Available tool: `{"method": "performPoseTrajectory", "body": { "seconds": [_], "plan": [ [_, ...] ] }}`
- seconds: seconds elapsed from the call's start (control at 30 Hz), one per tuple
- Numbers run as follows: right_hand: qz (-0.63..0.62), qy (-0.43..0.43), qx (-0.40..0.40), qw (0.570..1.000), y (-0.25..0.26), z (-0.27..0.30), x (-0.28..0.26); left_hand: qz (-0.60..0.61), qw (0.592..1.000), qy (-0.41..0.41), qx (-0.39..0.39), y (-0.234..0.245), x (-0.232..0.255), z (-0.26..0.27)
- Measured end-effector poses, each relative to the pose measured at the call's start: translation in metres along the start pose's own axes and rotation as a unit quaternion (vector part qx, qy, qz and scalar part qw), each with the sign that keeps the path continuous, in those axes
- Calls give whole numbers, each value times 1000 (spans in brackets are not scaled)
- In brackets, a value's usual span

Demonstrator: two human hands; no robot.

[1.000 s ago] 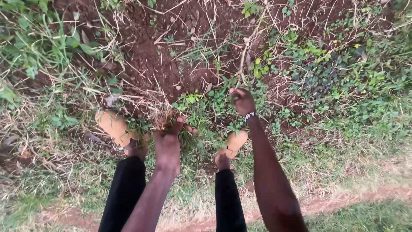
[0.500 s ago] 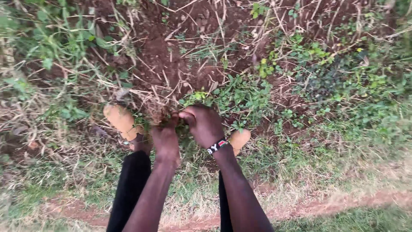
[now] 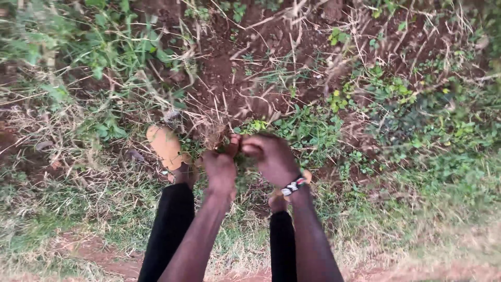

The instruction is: Pulling weeds and clearing small plants from a soil patch by hand.

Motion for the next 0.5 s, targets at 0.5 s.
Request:
{"method": "performPoseTrajectory", "body": {
  "seconds": [0.5],
  "plan": [
    [9,-93,-55,994,-15,-184,159,13,995,92,46,1,13,17]
  ]
}}
Point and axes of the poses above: each hand's wrist, its own z-axis away from the middle knuckle, its own y-axis out of the back of the hand, x = y × z, the point moved 10 cm from there along -z, towards the middle knuckle, and after that the axes turned 8 degrees about y, right-handed, at the moved point
